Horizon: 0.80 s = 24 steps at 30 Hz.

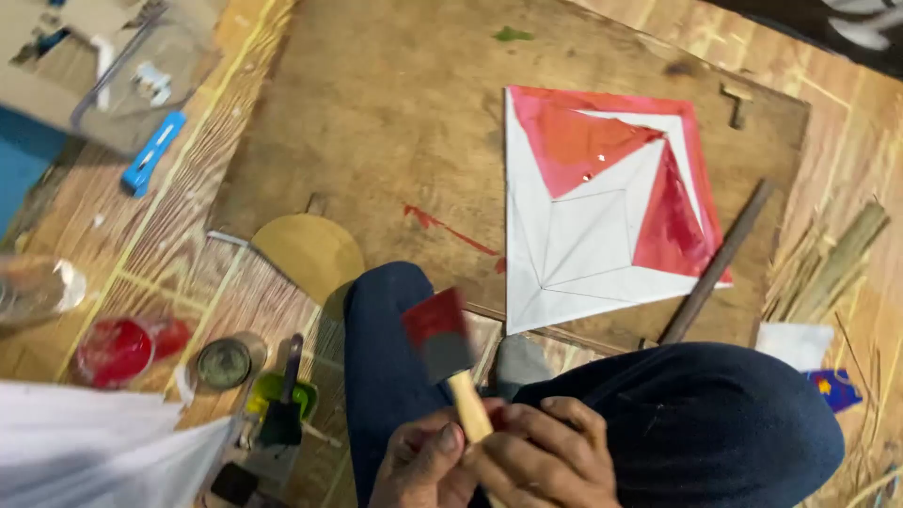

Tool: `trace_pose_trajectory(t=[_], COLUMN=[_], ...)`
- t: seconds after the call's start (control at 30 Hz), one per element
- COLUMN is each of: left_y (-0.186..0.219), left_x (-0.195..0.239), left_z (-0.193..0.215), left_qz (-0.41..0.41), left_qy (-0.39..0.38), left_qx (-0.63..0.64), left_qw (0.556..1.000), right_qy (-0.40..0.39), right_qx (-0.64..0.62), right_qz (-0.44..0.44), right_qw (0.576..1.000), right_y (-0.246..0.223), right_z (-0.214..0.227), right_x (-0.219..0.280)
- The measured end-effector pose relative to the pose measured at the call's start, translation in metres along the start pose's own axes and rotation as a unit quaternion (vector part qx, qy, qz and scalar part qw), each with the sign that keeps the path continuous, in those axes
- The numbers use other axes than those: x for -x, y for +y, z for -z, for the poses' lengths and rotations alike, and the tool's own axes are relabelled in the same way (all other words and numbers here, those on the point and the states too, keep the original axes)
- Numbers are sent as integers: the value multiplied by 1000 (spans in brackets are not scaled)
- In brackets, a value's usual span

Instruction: The person paints a diamond-shaped kite with green paint using a foam brush. They use a wooden stick as a straightedge to create clean lines and fill in a central diamond section. The kite already has red paint on its outer triangles.

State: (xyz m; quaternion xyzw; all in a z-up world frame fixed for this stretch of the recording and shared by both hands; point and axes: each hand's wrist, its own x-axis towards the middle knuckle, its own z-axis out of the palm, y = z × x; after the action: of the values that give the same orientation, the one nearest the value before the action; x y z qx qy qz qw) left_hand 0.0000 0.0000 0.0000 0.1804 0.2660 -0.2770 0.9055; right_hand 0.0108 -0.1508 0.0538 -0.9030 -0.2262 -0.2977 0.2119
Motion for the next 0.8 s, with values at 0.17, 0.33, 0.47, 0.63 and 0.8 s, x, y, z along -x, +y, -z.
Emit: trace_pose_trajectory(t=[0.17,0.33,0.47,0.63,0.8], left_y=[3,45,92,128,154], left_x=[-15,-33,-39,-48,-44], left_z=[39,49,80,132,159], left_qz=[-46,-234,-275,-330,-394], left_qy=[82,73,65,127,126], left_qx=[-27,-91,-92,-129,-10], left_qw=[995,965,955,926,910], right_qy=[-122,-145,-140,-189,-249], right_qx=[-51,-169,-208,-237,-243], right_qz=[61,-42,-121,-135,-162], right_qw=[989,974,961,943,924], right_y=[11,10,9,8,5], right_z=[-2,-5,-10,-10,-19], right_x=[13,2,-3,-1,15])
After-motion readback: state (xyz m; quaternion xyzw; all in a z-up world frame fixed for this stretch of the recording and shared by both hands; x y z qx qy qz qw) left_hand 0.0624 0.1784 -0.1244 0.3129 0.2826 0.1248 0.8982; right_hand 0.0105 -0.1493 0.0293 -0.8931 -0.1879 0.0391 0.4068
